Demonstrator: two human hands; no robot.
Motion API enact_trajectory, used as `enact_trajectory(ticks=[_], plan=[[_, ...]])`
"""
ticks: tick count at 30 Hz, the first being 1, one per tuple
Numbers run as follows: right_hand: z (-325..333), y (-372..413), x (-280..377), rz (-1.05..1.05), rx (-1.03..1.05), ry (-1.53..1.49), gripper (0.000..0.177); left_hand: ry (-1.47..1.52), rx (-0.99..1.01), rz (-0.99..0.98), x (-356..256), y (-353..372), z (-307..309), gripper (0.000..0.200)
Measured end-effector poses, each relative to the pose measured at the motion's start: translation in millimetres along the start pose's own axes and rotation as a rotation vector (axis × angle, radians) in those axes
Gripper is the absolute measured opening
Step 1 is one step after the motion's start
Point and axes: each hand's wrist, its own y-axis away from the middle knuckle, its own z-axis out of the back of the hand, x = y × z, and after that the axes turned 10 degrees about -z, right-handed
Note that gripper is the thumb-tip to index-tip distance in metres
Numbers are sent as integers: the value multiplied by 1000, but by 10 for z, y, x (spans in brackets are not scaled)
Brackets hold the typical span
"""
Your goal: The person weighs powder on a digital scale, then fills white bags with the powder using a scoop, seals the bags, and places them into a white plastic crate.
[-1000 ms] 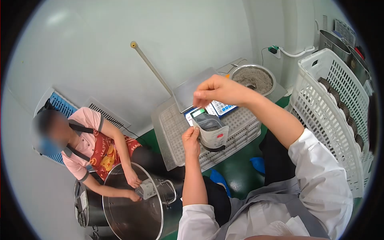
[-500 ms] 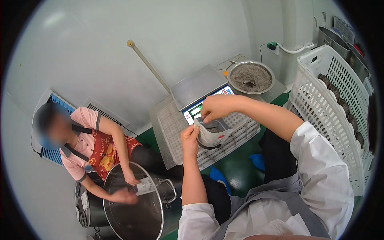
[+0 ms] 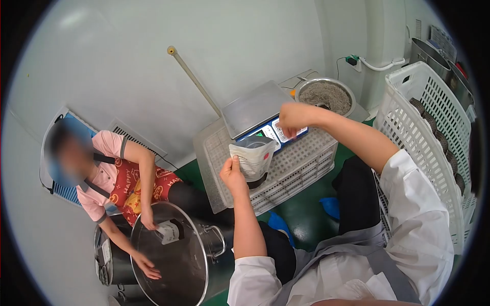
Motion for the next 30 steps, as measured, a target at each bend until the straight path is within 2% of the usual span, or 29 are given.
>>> enact_trajectory(ticks=[1, 3, 4, 6, 7, 9, 12, 14, 17, 18, 20, 21, 23, 24, 26, 27, 28, 30], plan=[[5, 42, 32, 0, 4, 6, 29, -12, 3, 14, -68, -1, 9, 16], [-36, 111, 95, 330, -279, -110, 24, -24, 13, 27, -101, -8, -6, 16], [-164, 76, 98, 387, -294, -111, 21, -12, 20, 34, -93, 4, -26, 16], [-428, 43, 172, 495, -451, 118, 24, 0, 37, 44, -101, 47, -101, 17], [-531, 56, 247, 491, -454, 113, 24, 3, 43, 38, -127, 77, -148, 18], [-693, 71, 369, 382, -475, 349, 28, 2, 53, 29, -114, 123, -202, 19], [-898, -32, 342, 386, -563, 316, 27, -117, 89, -40, -93, 153, -192, 18], [-853, -8, 263, 412, -484, 260, 29, 72, 2, 80, -200, 109, -146, 16], [-723, 8, 109, 522, -211, 375, 23, 32, 51, 133, -157, 17, 20, 15], [-628, 1, 59, 524, -204, 381, 23, 35, 43, 135, -149, -6, 46, 15], [-437, 53, 21, 688, -145, 146, 20, 181, 39, 193, -173, -46, 65, 14], [-414, 66, 9, 691, -139, 147, 20, 179, 33, 193, -170, -44, 51, 14], [-382, 72, -13, 585, -322, -397, 19, 313, -20, 242, -152, -27, 0, 13], [-362, 29, -58, 589, -318, -393, 19, 314, -25, 238, -146, -31, -10, 13], [-389, -146, -251, 342, -436, -976, 24, 355, -100, 288, -131, -13, -28, 13], [-469, -253, -397, 232, -448, -832, 22, 353, -103, 285, -101, -7, -29, 13], [-582, -280, -379, 237, -448, -833, 22, 355, -139, 263, -52, -6, -30, 13], [-886, -256, -261, 242, -479, -790, 49, 360, -172, 241, -35, 3, -104, 13]])
